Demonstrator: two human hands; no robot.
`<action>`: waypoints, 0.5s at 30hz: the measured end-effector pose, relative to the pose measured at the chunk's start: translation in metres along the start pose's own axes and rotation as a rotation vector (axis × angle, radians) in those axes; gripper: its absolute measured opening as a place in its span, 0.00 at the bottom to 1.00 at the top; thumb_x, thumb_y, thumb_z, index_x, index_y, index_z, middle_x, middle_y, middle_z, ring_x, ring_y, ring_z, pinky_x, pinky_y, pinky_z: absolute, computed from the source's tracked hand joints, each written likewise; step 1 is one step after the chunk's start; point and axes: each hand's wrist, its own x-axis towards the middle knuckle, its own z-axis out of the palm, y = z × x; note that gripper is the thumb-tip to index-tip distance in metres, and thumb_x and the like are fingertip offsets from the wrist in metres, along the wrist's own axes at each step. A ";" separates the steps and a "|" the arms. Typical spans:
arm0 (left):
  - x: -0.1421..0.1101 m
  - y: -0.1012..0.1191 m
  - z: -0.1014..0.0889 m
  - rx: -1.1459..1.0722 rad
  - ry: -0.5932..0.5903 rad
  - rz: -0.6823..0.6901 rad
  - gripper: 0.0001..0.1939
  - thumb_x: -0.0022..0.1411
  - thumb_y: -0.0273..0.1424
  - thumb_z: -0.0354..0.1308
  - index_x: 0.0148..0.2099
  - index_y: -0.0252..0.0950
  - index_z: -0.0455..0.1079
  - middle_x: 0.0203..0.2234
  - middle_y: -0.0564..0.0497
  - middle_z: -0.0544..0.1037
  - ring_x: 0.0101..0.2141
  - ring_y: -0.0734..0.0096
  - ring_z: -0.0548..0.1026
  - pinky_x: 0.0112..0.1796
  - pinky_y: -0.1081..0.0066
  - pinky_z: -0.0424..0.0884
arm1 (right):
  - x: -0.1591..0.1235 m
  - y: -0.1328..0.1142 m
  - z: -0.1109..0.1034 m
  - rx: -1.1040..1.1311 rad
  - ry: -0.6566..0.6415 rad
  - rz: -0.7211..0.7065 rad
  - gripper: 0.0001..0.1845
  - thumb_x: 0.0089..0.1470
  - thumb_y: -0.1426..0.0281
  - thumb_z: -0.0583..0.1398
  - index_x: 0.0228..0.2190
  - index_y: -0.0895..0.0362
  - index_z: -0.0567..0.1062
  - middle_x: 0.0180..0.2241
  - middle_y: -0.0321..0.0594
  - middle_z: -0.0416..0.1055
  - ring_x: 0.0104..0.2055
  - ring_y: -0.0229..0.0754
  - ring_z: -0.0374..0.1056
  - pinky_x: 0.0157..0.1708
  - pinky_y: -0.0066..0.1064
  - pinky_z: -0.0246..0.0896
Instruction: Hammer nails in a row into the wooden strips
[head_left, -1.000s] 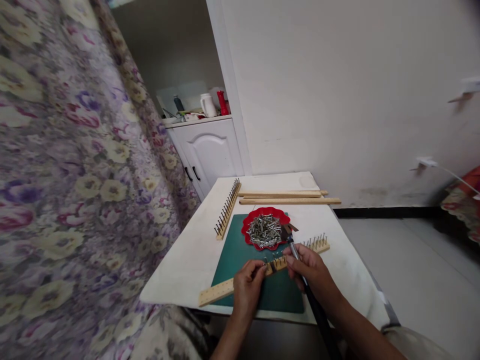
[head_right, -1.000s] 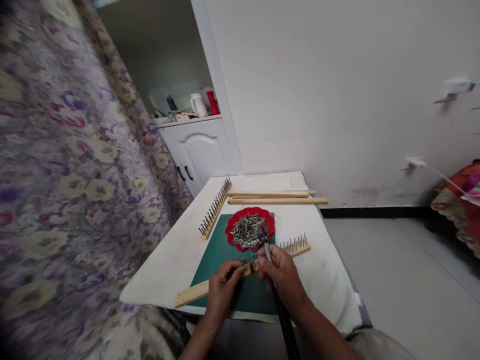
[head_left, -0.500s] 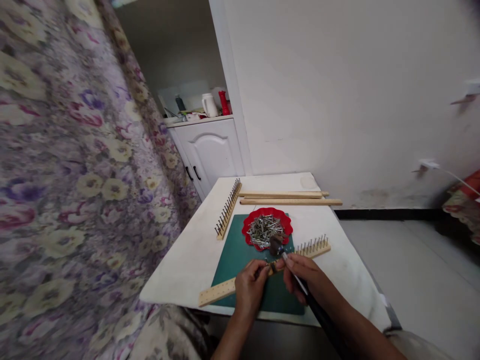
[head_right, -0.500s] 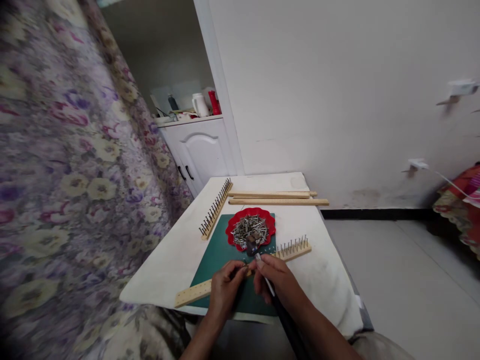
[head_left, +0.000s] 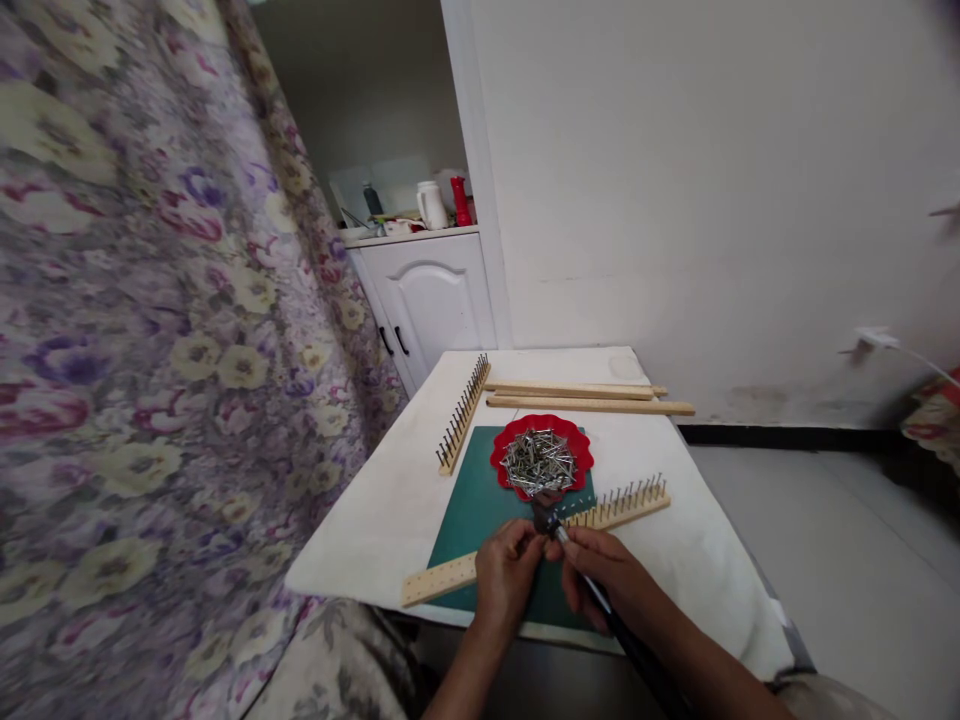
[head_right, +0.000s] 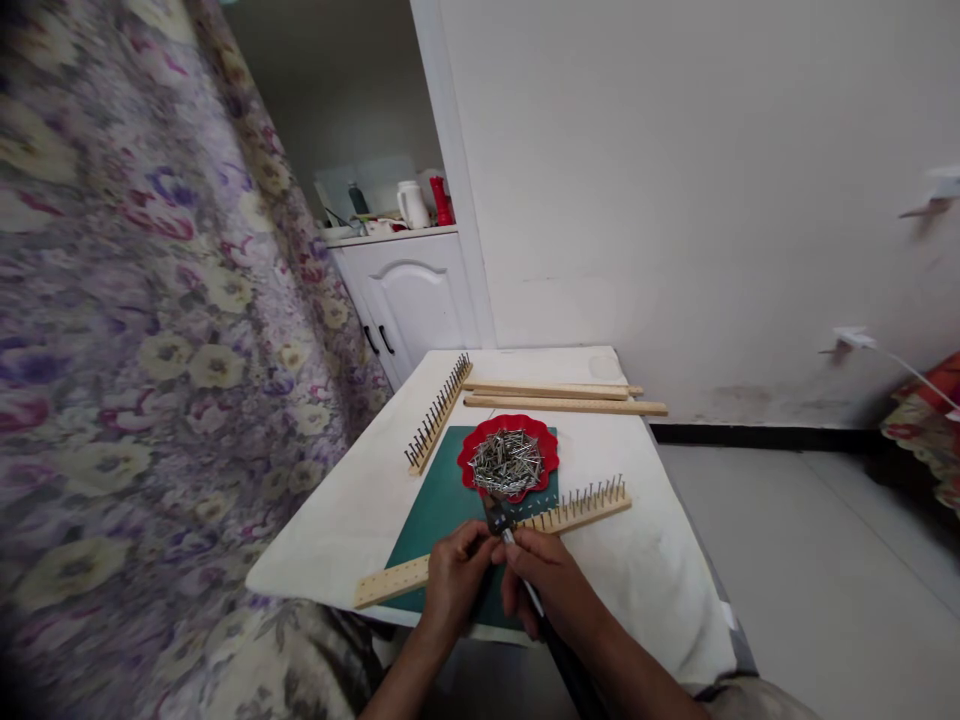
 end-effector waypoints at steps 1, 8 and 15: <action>0.000 0.000 0.000 0.005 0.002 0.005 0.09 0.57 0.34 0.55 0.27 0.36 0.72 0.21 0.55 0.72 0.25 0.73 0.68 0.28 0.76 0.59 | 0.000 0.000 0.000 0.001 0.001 0.001 0.20 0.48 0.53 0.59 0.30 0.58 0.66 0.12 0.29 0.68 0.06 0.29 0.52 0.06 0.20 0.38; 0.000 -0.001 0.001 0.003 -0.002 -0.001 0.08 0.56 0.33 0.55 0.27 0.37 0.72 0.21 0.55 0.72 0.25 0.73 0.68 0.28 0.76 0.59 | -0.001 0.000 0.001 -0.004 -0.005 0.005 0.20 0.47 0.53 0.59 0.29 0.58 0.66 0.12 0.29 0.68 0.06 0.29 0.52 0.06 0.20 0.36; 0.000 0.000 0.000 0.006 0.014 0.010 0.09 0.56 0.32 0.55 0.27 0.36 0.72 0.21 0.54 0.72 0.25 0.72 0.68 0.28 0.76 0.59 | 0.000 0.003 0.000 0.006 -0.009 0.000 0.19 0.48 0.54 0.58 0.29 0.57 0.66 0.12 0.30 0.69 0.06 0.29 0.53 0.06 0.20 0.37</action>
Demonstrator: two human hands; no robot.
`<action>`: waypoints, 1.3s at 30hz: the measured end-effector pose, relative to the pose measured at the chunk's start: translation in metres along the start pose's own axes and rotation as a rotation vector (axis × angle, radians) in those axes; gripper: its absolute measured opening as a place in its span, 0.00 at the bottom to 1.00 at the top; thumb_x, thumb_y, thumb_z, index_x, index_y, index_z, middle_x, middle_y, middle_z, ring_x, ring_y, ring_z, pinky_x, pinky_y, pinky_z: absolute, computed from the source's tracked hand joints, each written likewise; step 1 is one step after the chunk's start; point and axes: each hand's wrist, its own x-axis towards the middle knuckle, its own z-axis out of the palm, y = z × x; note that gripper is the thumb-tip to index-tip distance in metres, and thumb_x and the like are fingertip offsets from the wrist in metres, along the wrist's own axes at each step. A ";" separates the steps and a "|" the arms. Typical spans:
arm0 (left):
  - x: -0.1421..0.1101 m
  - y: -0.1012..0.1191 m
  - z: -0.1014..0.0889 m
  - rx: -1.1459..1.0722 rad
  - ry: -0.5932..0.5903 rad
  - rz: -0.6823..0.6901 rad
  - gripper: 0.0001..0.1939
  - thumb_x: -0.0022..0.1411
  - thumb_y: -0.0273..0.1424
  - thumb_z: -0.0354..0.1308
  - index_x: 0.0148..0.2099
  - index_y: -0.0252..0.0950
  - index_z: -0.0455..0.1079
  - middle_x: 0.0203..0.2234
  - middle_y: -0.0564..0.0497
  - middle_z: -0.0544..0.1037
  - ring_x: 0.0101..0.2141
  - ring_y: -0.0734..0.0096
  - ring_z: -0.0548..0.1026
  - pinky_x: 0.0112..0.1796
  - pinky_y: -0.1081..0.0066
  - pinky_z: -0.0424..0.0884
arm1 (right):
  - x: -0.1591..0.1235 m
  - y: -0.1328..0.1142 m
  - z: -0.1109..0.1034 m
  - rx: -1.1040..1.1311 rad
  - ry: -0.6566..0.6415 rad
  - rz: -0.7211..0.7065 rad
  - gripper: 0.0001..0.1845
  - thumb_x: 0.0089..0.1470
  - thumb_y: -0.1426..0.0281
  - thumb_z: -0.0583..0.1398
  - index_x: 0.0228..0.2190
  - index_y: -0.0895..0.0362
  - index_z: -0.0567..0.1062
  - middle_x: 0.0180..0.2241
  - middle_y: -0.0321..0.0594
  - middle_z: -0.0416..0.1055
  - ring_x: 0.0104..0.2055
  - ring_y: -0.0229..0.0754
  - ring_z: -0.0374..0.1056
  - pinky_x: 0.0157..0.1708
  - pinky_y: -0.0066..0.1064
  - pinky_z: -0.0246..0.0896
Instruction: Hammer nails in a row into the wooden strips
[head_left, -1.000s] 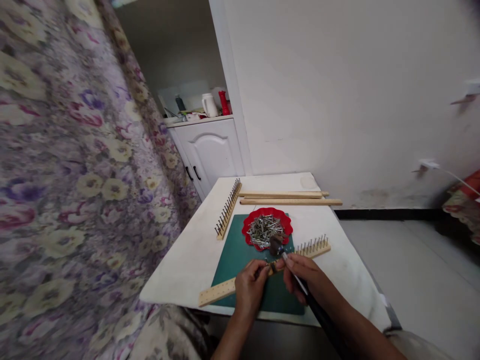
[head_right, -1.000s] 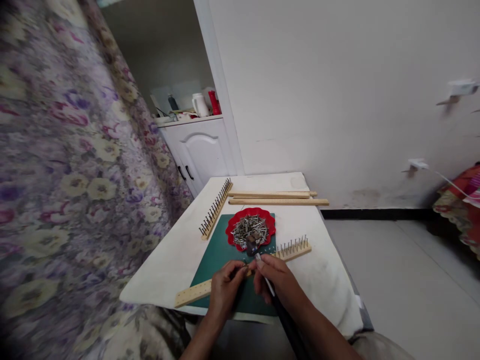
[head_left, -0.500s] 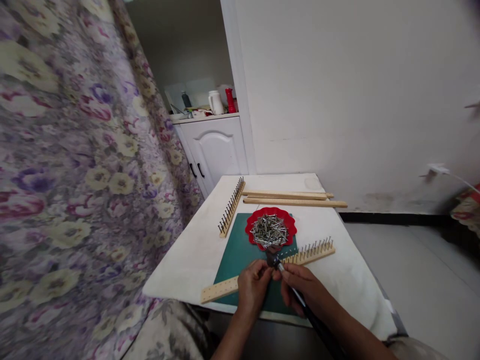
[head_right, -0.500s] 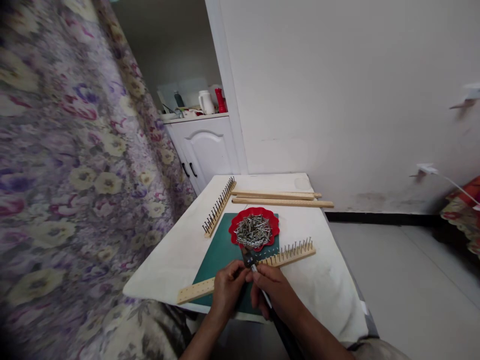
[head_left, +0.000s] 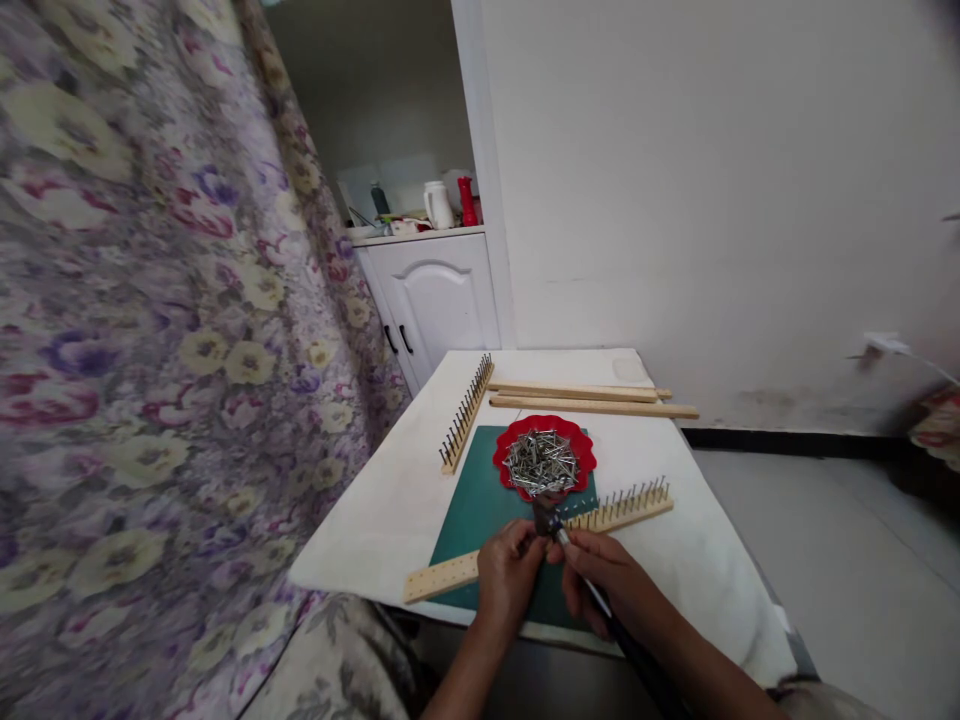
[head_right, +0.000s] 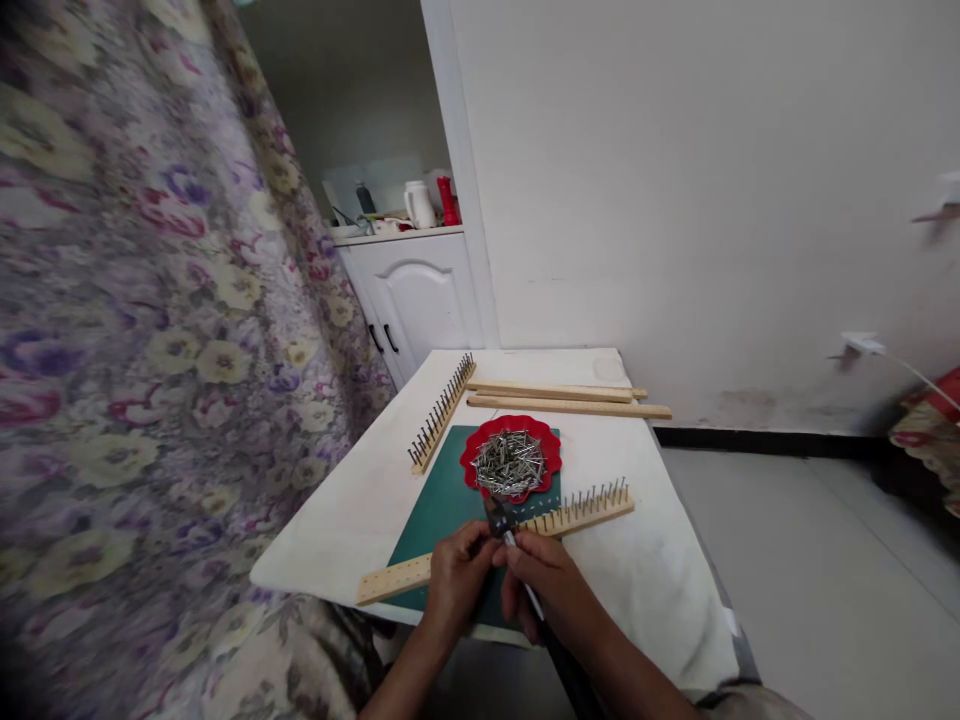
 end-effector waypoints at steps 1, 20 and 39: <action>0.000 0.000 0.000 -0.007 0.001 0.000 0.08 0.56 0.32 0.55 0.27 0.36 0.72 0.21 0.54 0.72 0.25 0.72 0.68 0.28 0.76 0.60 | 0.000 0.000 0.000 -0.005 -0.003 0.007 0.19 0.47 0.53 0.58 0.29 0.58 0.66 0.12 0.30 0.69 0.06 0.29 0.53 0.06 0.20 0.37; 0.032 0.013 -0.035 -0.055 -0.024 0.056 0.08 0.58 0.34 0.54 0.34 0.36 0.73 0.27 0.52 0.76 0.28 0.70 0.71 0.30 0.74 0.64 | -0.005 -0.037 -0.038 0.215 0.381 -0.290 0.15 0.48 0.59 0.62 0.29 0.59 0.71 0.16 0.31 0.68 0.10 0.28 0.55 0.09 0.19 0.47; 0.141 0.038 0.027 0.623 -0.550 0.584 0.11 0.59 0.23 0.50 0.30 0.35 0.73 0.31 0.47 0.75 0.32 0.66 0.70 0.33 0.71 0.62 | 0.004 -0.031 -0.041 0.220 0.373 -0.265 0.16 0.48 0.58 0.61 0.30 0.59 0.70 0.15 0.30 0.69 0.09 0.28 0.54 0.08 0.19 0.43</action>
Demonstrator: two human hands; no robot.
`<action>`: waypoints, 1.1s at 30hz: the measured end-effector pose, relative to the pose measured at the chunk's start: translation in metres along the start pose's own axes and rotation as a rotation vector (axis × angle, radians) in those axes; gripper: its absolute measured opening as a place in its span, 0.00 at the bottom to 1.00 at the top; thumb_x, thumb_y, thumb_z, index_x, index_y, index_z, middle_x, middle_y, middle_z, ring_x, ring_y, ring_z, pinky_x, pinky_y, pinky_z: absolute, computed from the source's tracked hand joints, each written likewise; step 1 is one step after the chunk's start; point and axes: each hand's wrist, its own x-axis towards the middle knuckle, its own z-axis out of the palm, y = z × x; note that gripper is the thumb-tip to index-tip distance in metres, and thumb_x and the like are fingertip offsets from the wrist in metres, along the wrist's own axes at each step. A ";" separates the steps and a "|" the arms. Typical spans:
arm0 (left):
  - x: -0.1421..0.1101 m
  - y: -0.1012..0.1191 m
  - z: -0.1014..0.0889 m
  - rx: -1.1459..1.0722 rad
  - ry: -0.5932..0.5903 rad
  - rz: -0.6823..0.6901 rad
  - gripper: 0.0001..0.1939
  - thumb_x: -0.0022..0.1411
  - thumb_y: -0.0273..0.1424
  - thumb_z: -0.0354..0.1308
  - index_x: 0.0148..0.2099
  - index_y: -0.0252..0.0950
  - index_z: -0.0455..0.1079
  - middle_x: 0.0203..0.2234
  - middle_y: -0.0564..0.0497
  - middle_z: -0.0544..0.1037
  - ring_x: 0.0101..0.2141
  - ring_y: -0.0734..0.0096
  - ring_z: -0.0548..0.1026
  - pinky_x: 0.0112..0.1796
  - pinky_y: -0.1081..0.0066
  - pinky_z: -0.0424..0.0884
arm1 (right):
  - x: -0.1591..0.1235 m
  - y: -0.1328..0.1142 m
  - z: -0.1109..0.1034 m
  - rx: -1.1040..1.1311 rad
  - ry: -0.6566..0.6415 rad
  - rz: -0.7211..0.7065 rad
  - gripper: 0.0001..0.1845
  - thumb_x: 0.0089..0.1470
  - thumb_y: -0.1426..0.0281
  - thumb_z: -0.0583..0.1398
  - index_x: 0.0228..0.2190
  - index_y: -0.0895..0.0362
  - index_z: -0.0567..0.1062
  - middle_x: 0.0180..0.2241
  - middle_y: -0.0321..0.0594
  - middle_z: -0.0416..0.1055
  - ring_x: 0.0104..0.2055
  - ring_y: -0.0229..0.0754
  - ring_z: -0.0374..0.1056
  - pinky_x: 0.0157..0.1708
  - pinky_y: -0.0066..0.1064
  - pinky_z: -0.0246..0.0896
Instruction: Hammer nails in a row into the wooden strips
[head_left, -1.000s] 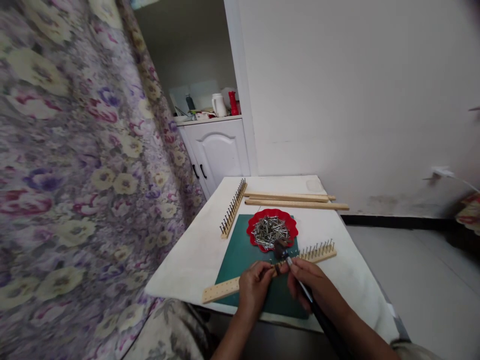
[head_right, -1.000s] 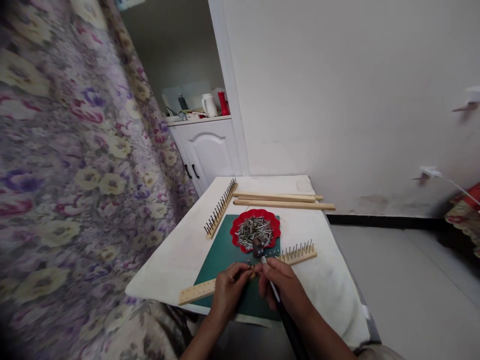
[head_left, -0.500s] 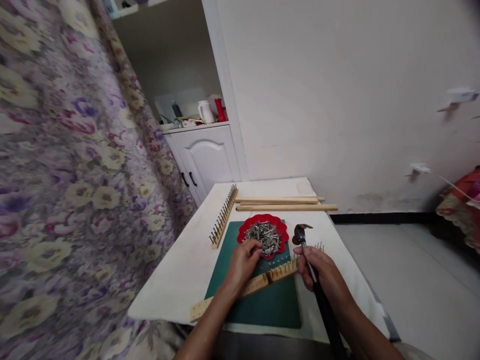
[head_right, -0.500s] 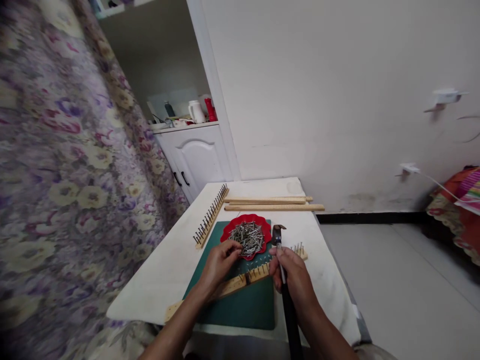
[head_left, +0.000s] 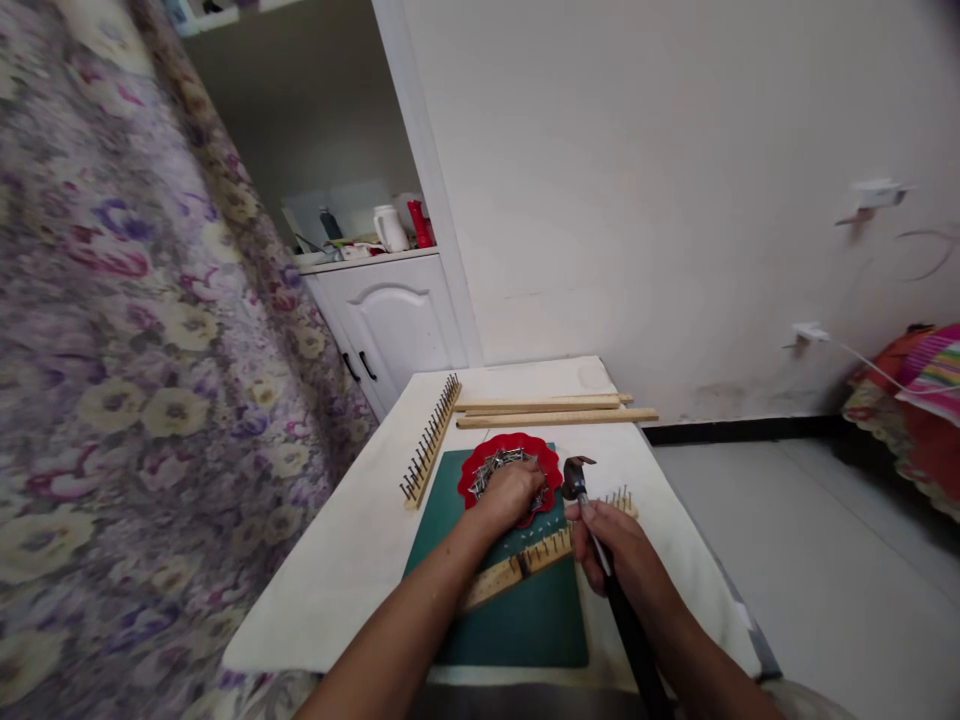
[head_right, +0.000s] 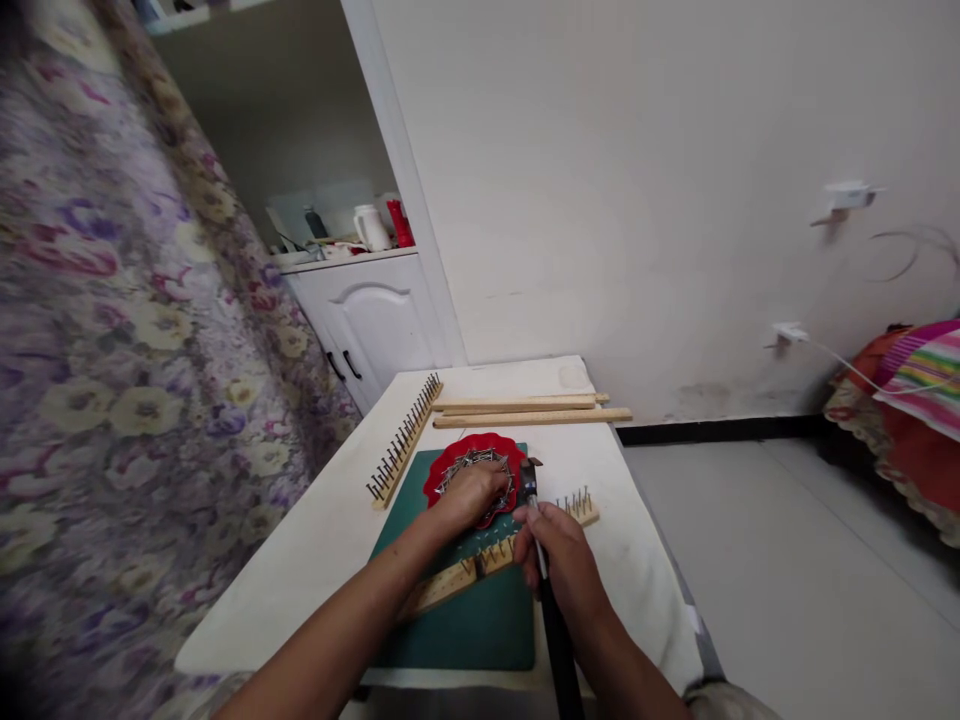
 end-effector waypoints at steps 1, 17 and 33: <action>0.001 0.000 -0.001 0.028 -0.009 0.035 0.11 0.59 0.24 0.50 0.30 0.35 0.73 0.32 0.47 0.75 0.33 0.66 0.70 0.33 0.71 0.62 | 0.000 0.001 0.000 -0.001 -0.002 0.001 0.16 0.48 0.58 0.61 0.29 0.59 0.70 0.15 0.30 0.69 0.09 0.28 0.54 0.07 0.19 0.43; -0.019 -0.009 -0.003 -0.048 0.142 0.023 0.11 0.64 0.28 0.47 0.37 0.37 0.70 0.32 0.49 0.74 0.35 0.67 0.70 0.36 0.72 0.62 | 0.004 0.004 -0.001 -0.049 -0.027 0.005 0.17 0.47 0.56 0.61 0.27 0.59 0.69 0.15 0.30 0.68 0.09 0.28 0.54 0.09 0.21 0.41; -0.084 0.072 -0.028 -0.464 0.377 -0.050 0.08 0.61 0.25 0.49 0.36 0.37 0.69 0.29 0.51 0.70 0.31 0.72 0.68 0.33 0.74 0.62 | 0.004 0.014 0.009 -0.204 -0.003 -0.093 0.14 0.45 0.62 0.63 0.28 0.58 0.66 0.16 0.29 0.69 0.09 0.27 0.52 0.10 0.20 0.41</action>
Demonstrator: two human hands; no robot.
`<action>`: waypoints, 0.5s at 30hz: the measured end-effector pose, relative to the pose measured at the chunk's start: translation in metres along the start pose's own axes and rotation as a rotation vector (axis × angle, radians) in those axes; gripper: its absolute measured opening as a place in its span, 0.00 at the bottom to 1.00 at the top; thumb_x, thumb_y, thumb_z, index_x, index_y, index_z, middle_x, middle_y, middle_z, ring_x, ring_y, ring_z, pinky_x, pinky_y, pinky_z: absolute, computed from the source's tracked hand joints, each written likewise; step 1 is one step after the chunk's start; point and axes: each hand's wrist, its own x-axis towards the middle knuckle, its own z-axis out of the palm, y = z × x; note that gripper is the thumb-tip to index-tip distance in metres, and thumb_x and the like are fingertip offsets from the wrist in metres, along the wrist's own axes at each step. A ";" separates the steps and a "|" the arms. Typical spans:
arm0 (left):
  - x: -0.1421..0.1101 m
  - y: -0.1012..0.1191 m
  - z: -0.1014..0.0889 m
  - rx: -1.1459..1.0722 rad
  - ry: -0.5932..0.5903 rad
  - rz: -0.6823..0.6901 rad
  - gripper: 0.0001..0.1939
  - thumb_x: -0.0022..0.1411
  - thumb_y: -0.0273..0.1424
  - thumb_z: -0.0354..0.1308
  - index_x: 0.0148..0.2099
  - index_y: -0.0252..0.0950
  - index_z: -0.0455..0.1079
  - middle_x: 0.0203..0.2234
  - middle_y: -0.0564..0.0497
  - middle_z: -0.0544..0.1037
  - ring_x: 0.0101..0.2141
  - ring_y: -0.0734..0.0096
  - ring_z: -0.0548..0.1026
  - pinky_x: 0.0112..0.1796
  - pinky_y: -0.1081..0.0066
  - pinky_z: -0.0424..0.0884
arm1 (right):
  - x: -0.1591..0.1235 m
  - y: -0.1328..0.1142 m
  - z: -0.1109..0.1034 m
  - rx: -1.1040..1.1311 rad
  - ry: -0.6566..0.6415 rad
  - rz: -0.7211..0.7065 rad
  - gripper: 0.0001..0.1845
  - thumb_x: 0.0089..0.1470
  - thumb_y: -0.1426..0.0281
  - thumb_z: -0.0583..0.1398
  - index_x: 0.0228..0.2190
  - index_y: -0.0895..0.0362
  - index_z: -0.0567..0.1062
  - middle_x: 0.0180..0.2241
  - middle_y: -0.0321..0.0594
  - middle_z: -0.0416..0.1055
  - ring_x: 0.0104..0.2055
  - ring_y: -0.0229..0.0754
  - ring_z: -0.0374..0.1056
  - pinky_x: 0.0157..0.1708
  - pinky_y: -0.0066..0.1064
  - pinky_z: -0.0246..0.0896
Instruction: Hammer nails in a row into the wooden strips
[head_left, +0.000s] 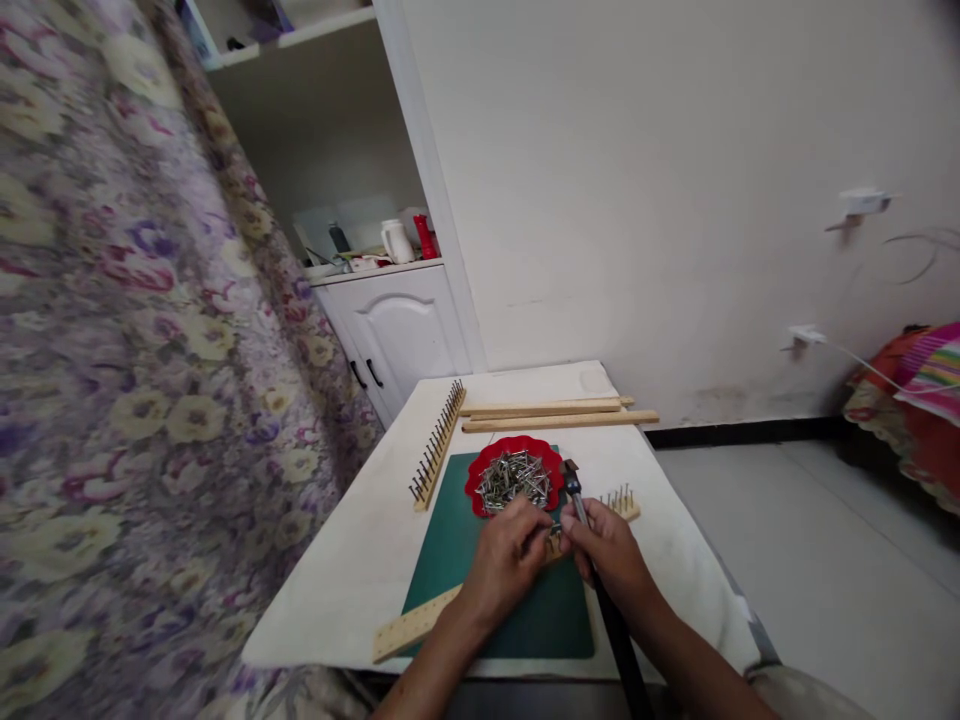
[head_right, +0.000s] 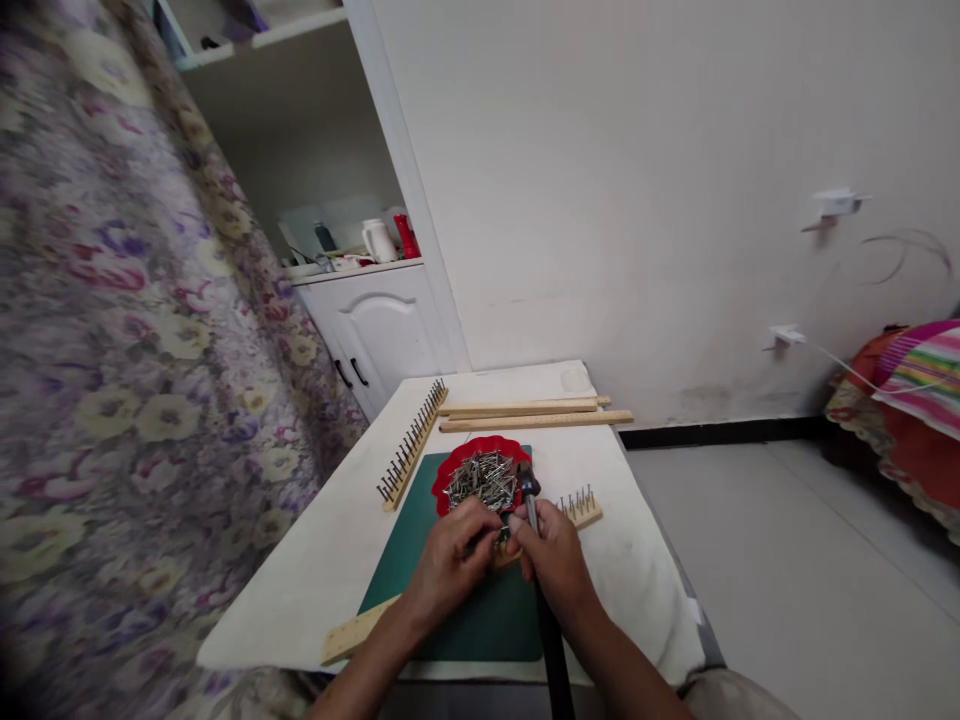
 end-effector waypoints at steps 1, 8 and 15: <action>-0.004 0.004 0.001 -0.013 0.008 -0.010 0.08 0.61 0.25 0.49 0.35 0.37 0.70 0.29 0.51 0.70 0.31 0.72 0.68 0.32 0.74 0.62 | -0.001 0.000 0.001 0.004 -0.005 0.002 0.14 0.45 0.63 0.63 0.28 0.58 0.66 0.16 0.28 0.69 0.09 0.27 0.52 0.10 0.20 0.42; -0.023 0.004 0.019 -0.461 0.191 -0.316 0.08 0.57 0.35 0.58 0.32 0.35 0.71 0.25 0.52 0.72 0.28 0.72 0.69 0.30 0.74 0.63 | -0.006 -0.002 0.002 0.067 -0.077 0.067 0.14 0.41 0.63 0.62 0.30 0.58 0.68 0.14 0.28 0.68 0.08 0.28 0.52 0.09 0.20 0.43; -0.035 0.001 0.039 -0.862 0.343 -0.475 0.09 0.54 0.35 0.61 0.34 0.33 0.71 0.22 0.53 0.73 0.25 0.74 0.68 0.30 0.75 0.64 | -0.008 0.003 0.003 0.081 -0.134 0.092 0.15 0.41 0.63 0.62 0.30 0.59 0.68 0.15 0.30 0.70 0.09 0.29 0.53 0.09 0.21 0.42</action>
